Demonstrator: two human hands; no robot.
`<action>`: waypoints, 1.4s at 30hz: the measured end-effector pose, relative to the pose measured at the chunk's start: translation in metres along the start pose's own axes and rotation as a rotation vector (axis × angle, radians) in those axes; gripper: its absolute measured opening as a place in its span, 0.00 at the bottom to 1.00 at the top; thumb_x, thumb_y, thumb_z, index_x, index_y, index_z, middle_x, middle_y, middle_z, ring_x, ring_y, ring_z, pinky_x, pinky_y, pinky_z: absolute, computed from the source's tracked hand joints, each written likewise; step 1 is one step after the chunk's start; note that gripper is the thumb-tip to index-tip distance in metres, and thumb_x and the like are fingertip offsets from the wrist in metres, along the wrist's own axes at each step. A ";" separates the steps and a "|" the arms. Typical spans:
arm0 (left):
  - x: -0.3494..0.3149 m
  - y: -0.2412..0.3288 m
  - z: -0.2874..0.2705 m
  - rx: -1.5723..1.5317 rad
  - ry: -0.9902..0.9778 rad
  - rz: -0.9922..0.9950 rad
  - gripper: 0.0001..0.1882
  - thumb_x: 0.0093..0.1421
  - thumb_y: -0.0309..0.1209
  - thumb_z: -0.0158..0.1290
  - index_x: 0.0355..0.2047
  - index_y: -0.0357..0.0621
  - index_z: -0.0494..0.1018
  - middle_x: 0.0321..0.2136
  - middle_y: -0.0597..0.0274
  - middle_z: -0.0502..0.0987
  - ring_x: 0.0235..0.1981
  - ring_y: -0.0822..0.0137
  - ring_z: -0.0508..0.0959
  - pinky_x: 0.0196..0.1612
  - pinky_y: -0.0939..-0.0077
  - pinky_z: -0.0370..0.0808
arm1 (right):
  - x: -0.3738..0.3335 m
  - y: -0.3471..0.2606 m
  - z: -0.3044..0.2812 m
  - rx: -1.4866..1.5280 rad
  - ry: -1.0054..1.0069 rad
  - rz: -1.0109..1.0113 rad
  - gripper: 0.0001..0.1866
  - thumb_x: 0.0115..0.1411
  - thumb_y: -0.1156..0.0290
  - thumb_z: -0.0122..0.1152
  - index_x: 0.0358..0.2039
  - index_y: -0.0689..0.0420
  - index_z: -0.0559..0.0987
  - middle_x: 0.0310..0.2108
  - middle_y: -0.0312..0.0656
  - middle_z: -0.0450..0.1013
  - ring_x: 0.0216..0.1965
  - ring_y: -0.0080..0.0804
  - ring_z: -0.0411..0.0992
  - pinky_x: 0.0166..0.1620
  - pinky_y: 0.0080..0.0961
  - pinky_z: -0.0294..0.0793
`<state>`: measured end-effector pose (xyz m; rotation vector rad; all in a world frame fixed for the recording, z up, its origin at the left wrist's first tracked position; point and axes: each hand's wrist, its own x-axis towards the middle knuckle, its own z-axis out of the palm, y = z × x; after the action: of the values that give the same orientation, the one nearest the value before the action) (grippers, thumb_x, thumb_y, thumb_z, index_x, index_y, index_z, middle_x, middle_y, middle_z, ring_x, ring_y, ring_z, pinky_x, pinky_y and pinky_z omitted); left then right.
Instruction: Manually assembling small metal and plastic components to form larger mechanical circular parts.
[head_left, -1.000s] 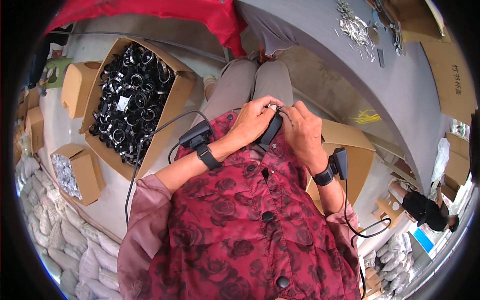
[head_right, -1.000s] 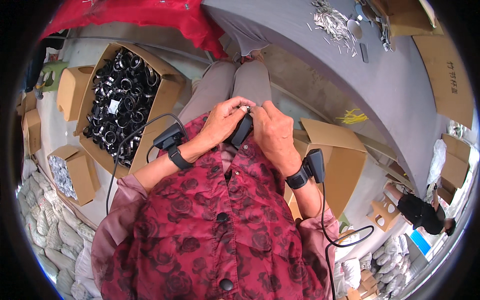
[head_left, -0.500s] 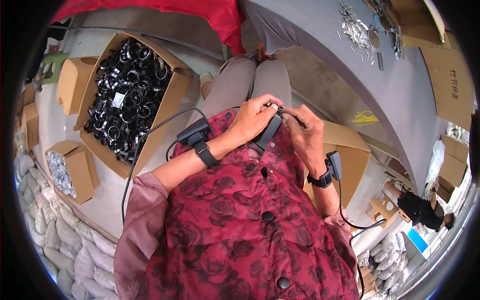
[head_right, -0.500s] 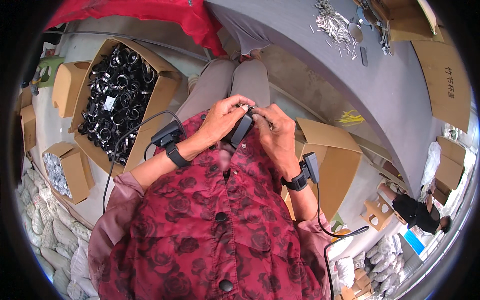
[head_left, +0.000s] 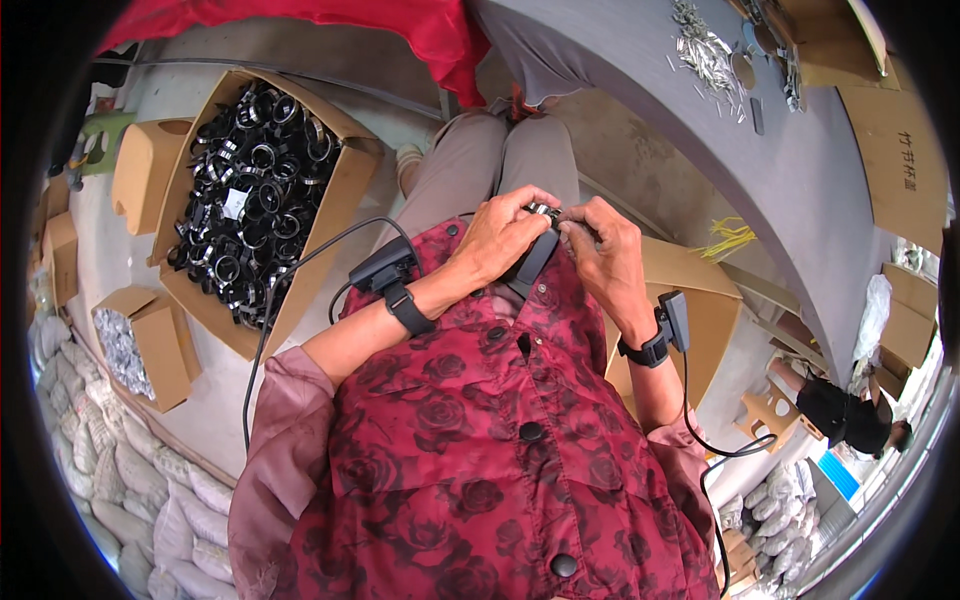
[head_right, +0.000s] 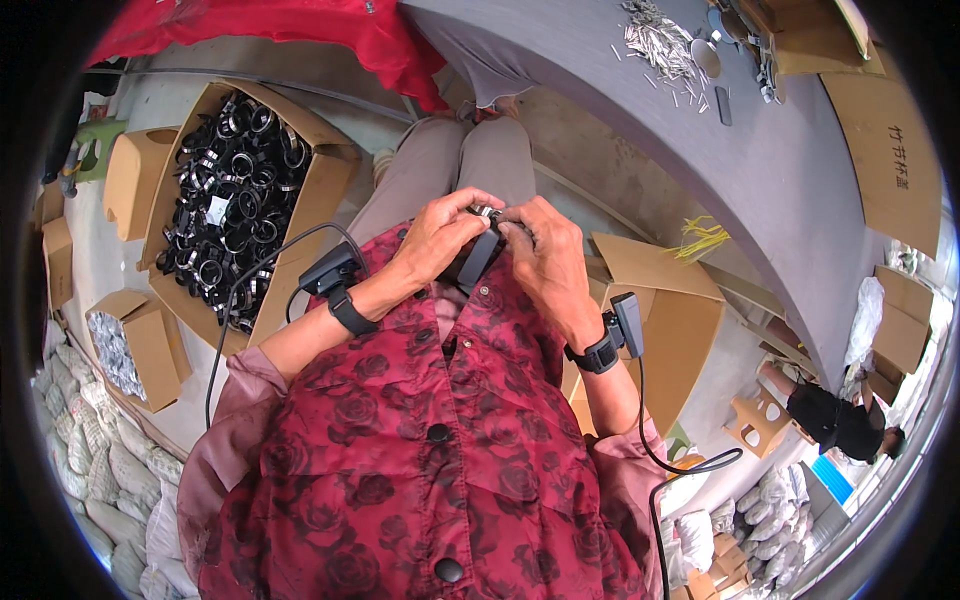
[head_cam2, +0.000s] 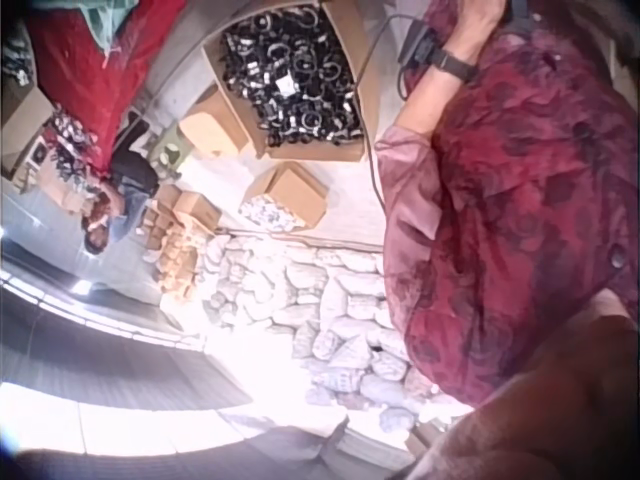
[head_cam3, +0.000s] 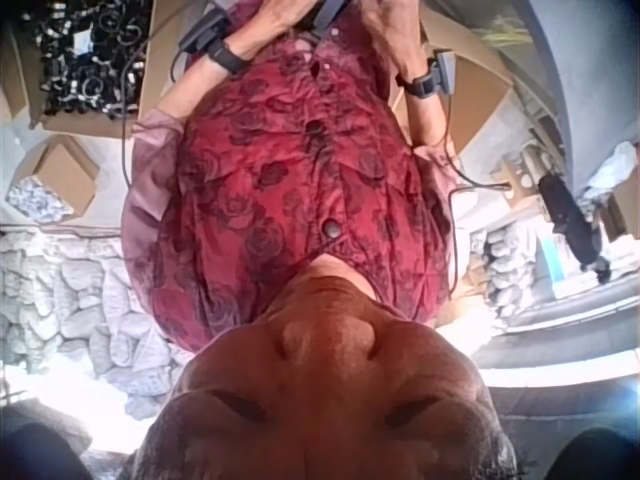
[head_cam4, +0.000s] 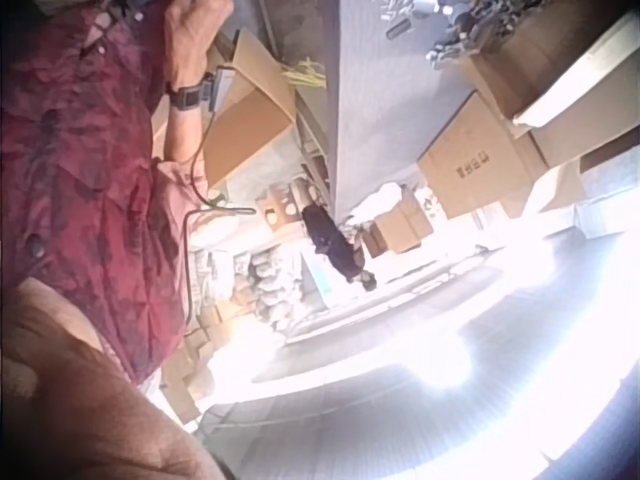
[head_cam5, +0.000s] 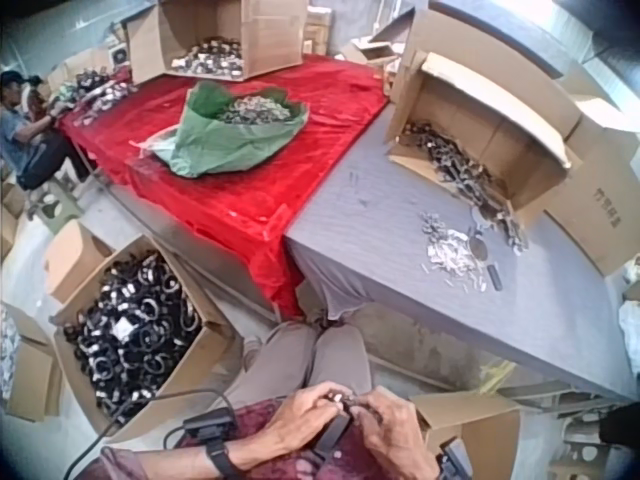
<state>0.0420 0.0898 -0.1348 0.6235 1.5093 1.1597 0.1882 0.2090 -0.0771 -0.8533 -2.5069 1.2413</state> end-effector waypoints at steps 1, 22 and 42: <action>-0.001 0.001 0.000 0.000 0.000 0.000 0.17 0.66 0.32 0.54 0.53 0.39 0.78 0.24 0.71 0.77 0.27 0.82 0.71 0.31 0.82 0.67 | 0.000 0.001 0.000 0.048 -0.008 0.020 0.06 0.61 0.81 0.64 0.38 0.65 0.83 0.30 0.48 0.76 0.29 0.41 0.76 0.36 0.33 0.74; -0.008 0.014 0.009 -0.421 -0.011 -0.124 0.14 0.69 0.24 0.48 0.53 0.36 0.73 0.31 0.61 0.81 0.28 0.75 0.79 0.33 0.81 0.78 | -0.009 0.009 0.013 0.465 -0.017 0.171 0.08 0.65 0.82 0.60 0.42 0.66 0.84 0.33 0.41 0.77 0.30 0.24 0.78 0.35 0.24 0.77; -0.015 0.023 0.009 -0.521 -0.054 -0.114 0.16 0.71 0.26 0.50 0.57 0.34 0.71 0.33 0.62 0.80 0.33 0.75 0.80 0.39 0.79 0.79 | -0.014 0.017 0.012 0.872 -0.044 0.319 0.09 0.69 0.78 0.60 0.44 0.66 0.85 0.29 0.39 0.81 0.30 0.22 0.79 0.33 0.18 0.77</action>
<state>0.0504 0.0885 -0.1070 0.2087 1.1145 1.3650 0.2014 0.2009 -0.0964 -0.9721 -1.5699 2.1964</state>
